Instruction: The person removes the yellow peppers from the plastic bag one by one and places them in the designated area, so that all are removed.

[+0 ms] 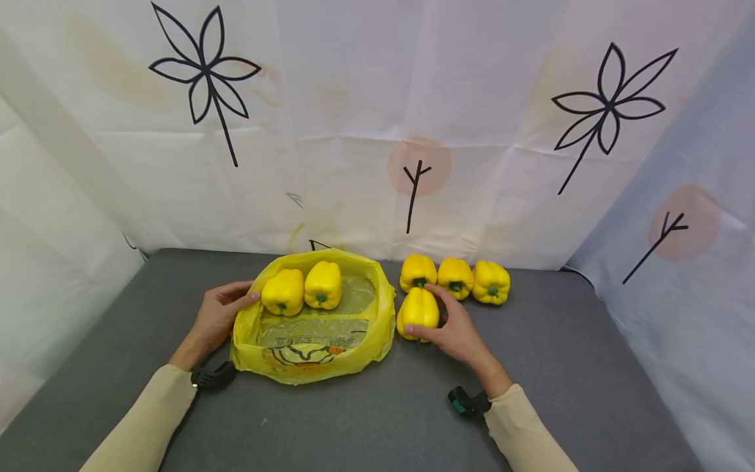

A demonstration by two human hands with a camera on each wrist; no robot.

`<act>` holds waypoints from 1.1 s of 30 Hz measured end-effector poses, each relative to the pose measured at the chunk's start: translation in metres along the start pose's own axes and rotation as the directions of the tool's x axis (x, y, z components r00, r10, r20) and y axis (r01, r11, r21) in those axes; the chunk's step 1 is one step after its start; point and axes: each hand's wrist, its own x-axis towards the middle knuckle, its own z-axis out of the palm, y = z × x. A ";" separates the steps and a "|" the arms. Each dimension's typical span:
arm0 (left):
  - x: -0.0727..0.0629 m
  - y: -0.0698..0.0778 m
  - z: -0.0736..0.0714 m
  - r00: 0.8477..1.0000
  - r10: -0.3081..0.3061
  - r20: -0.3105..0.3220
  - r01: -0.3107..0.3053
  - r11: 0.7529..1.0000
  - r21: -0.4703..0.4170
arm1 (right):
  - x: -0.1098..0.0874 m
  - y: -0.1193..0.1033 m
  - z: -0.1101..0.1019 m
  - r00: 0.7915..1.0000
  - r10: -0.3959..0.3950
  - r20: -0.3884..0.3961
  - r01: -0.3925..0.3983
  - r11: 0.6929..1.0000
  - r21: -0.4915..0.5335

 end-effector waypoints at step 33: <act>0.001 -0.004 -0.002 1.000 0.002 -0.004 -0.002 1.000 0.005 | -0.002 -0.003 -0.005 0.999 0.042 0.018 -0.042 0.999 0.013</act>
